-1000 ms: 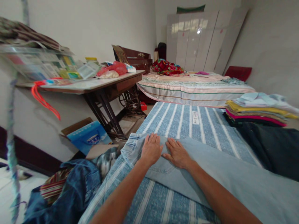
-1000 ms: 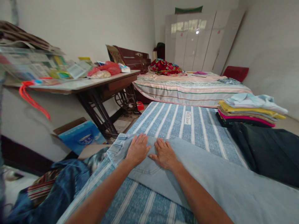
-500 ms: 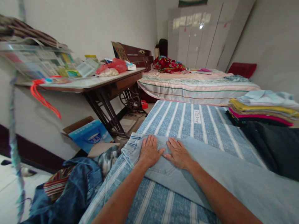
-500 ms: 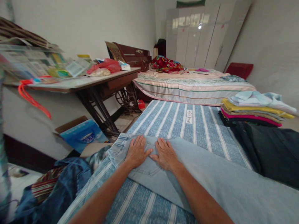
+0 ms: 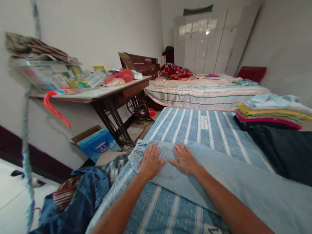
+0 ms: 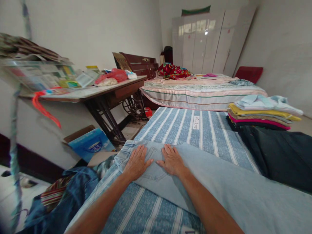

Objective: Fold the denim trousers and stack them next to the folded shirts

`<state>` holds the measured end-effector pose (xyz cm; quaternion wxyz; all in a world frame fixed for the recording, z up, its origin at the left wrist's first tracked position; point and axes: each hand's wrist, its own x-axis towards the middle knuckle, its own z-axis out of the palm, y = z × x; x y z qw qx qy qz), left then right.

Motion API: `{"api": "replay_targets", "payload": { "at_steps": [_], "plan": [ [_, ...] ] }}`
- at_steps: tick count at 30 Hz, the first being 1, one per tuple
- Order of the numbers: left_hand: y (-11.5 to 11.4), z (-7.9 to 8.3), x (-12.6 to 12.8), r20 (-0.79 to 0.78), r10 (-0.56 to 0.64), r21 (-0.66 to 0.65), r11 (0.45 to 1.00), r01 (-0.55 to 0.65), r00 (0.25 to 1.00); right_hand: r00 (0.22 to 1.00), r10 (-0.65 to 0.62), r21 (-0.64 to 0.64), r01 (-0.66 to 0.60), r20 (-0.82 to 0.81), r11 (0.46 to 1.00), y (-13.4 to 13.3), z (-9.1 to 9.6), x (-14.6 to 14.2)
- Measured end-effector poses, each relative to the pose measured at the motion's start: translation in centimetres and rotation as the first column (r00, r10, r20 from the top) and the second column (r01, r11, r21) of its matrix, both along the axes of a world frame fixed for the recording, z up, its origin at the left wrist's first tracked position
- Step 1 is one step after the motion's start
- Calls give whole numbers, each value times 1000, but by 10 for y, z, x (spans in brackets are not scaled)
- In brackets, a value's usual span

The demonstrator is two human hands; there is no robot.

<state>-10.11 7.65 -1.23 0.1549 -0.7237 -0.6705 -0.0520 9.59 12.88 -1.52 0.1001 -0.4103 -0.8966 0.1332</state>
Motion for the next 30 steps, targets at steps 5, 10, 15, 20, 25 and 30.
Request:
{"api": "replay_targets", "payload": {
  "at_steps": [5, 10, 15, 20, 25, 30],
  "plan": [
    [2, 0, 0, 8, 4, -35, 999, -4, 1000, 1000, 4, 2, -4, 5, 1000, 0, -1, -1],
    [-2, 6, 6, 4, 21, -12, 1000, -21, 1000, 1000, 1, 4, -1, 1, 1000, 0, 1, 0],
    [-16, -3, 6, 16, 19, 49, 999, -20, 1000, 1000, 1, 2, -1, -8, 1000, 1, 0, -1],
    [-21, -14, 1, 44, 1, 3, 1000, -1, 999, 1000, 2, 12, -2, -5, 1000, 3, -4, -1],
    [-20, -13, 2, 47, 5, 3, 1000, -5, 999, 1000, 4, -3, -4, 0, 1000, 3, -2, -1],
    [-22, -3, 14, 47, 28, 22, 999, -29, 998, 1000, -1, -16, 1, 8, 1000, 2, 0, -1]
  ]
}}
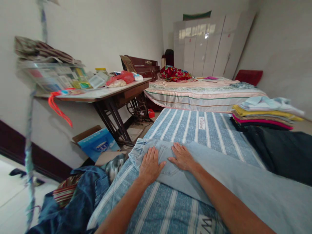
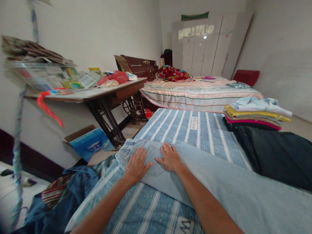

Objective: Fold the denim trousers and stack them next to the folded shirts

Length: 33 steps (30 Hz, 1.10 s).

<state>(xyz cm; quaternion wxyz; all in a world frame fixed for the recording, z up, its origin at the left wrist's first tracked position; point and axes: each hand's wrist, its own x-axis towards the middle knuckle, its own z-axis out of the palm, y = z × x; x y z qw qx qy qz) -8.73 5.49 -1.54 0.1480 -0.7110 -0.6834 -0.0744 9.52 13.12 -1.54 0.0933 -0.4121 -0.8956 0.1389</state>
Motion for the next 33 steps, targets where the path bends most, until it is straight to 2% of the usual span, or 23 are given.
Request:
{"api": "replay_targets", "payload": {
  "at_steps": [3, 6, 13, 27, 33],
  "plan": [
    [3, 4, 10, 6, -27, -49, 998, 27, 1000, 1000, -1, 12, 1, -5, 1000, 1, -3, 0],
    [8, 1, 14, 32, -29, -101, 994, 32, 999, 1000, -4, 32, 4, 2, 999, 2, -5, 0],
    [13, -13, 7, 87, -77, -36, 996, 81, 993, 1000, -6, 17, 6, 20, 1000, 2, -4, 0],
    [10, -8, 10, 93, -56, -76, 995, 63, 994, 999, 1, 12, -2, 35, 1000, 1, -2, 0],
    [11, -11, 9, 111, -80, -34, 996, 84, 991, 1000, 2, 16, -3, 21, 1000, 1, -3, 0]
  ]
}}
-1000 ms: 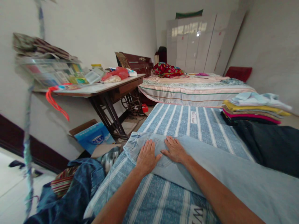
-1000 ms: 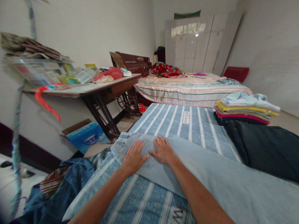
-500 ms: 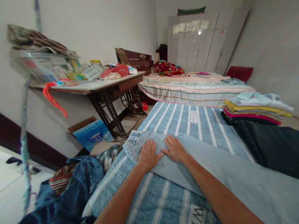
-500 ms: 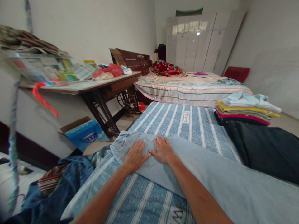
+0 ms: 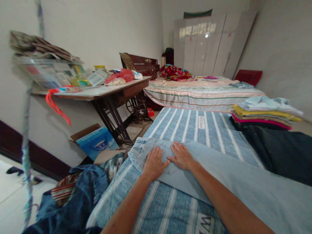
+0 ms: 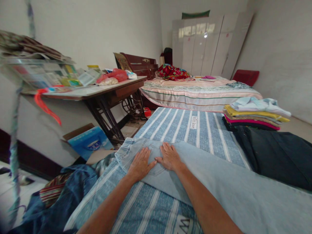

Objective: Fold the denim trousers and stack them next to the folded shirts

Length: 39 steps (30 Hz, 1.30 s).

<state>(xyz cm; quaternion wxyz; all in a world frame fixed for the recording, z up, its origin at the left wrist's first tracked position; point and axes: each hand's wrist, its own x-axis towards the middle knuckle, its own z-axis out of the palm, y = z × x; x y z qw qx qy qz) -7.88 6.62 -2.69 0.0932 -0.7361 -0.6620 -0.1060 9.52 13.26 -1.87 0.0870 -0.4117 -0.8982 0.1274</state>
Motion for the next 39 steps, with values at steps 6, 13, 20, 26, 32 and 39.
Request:
{"api": "replay_targets", "payload": {
  "at_steps": [6, 13, 20, 26, 32, 39],
  "plan": [
    [0, 1, 1, -12, 15, -25, 1000, -16, 1000, 1000, 2, -4, -2, 1, 1000, 0, 1, 0],
    [0, -1, -1, 4, 2, 0, 1000, -2, 1000, 1000, -3, 0, 3, 9, 1000, 0, 1, 0],
    [1, -1, -1, 0, 6, -7, 1000, -6, 1000, 1000, -2, 18, 2, -4, 1000, 0, 0, 0],
    [1, -2, -1, 8, -6, 14, 1000, 6, 1000, 1000, -8, 22, 8, -10, 1000, 0, 2, 2],
    [1, -2, -1, 6, 10, -18, 1000, -10, 1000, 997, -1, 60, 5, -74, 998, -10, 10, -3],
    [-1, -1, 1, 26, 15, -6, 1000, -14, 1000, 1000, 4, -31, -4, -5, 1000, -13, 5, -7]
  ]
}}
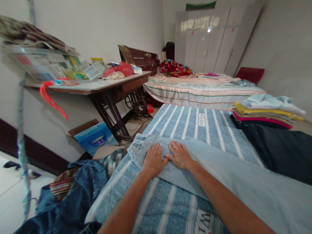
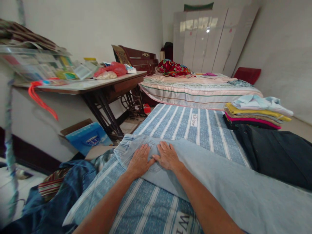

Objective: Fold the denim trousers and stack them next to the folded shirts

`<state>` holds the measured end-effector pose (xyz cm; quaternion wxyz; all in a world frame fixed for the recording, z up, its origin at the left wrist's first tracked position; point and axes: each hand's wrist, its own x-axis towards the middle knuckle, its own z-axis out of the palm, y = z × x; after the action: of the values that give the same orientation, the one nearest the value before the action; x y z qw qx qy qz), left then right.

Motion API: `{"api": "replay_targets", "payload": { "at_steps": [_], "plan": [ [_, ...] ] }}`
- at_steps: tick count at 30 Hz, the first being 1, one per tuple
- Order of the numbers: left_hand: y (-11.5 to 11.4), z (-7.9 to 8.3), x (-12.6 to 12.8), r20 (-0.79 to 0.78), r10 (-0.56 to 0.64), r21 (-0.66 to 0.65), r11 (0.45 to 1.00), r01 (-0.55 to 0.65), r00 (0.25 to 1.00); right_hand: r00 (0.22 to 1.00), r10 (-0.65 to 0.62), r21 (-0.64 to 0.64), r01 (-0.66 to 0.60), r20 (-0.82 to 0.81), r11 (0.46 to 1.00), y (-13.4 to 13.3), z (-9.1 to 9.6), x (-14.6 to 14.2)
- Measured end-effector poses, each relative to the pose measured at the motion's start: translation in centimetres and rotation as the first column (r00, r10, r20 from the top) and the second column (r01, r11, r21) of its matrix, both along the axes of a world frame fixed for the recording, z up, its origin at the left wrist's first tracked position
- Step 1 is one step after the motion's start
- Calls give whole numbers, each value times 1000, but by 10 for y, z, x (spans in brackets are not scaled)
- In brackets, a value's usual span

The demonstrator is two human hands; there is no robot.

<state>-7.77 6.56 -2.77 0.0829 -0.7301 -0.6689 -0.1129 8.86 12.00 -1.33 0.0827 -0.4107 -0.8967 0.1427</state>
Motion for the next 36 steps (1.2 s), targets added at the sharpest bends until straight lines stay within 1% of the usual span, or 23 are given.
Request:
{"api": "replay_targets", "payload": {
  "at_steps": [3, 6, 9, 12, 15, 20, 23, 25, 28, 32, 36],
  "plan": [
    [1, 3, -2, 12, 2, -49, 999, -2, 1000, 1000, 2, 1, -2, -9, 1000, 0, -2, 1],
    [-1, 6, -7, 28, -33, -73, 997, 35, 999, 1000, -3, -3, 3, -10, 1000, 0, -2, 1],
    [-9, 7, -13, 16, -49, -19, 999, 50, 999, 1000, -2, 5, 2, -9, 1000, -1, -1, 1],
    [-21, 5, -16, -18, -14, 39, 999, 15, 1000, 1000, 2, 4, -2, -4, 1000, -2, 0, 1],
    [-31, 1, -15, -36, 5, 60, 998, -3, 999, 1000, -1, 11, 1, -5, 1000, -3, 2, 1],
    [-32, -1, -12, -33, 10, 69, 998, -8, 999, 1000, 0, 19, 0, -10, 1000, -3, 1, 1],
    [-33, 4, -12, -15, -5, 96, 995, 7, 1000, 1000, 3, 14, -2, -16, 1000, -1, 0, 1],
    [-38, 7, -13, -13, -34, 124, 992, 35, 999, 1000, 7, 16, -7, -26, 1000, -1, 1, 2],
    [-52, 10, -15, -29, -77, 152, 985, 81, 997, 998, 15, 39, -13, -53, 999, -6, 4, 5],
    [-69, 5, -17, -34, -96, 159, 982, 100, 995, 997, 35, 53, -31, -66, 998, -20, 7, 11],
    [-74, 0, -18, -5, -103, 126, 987, 103, 995, 999, 41, 16, -40, -35, 999, -29, 6, 13]
  ]
}}
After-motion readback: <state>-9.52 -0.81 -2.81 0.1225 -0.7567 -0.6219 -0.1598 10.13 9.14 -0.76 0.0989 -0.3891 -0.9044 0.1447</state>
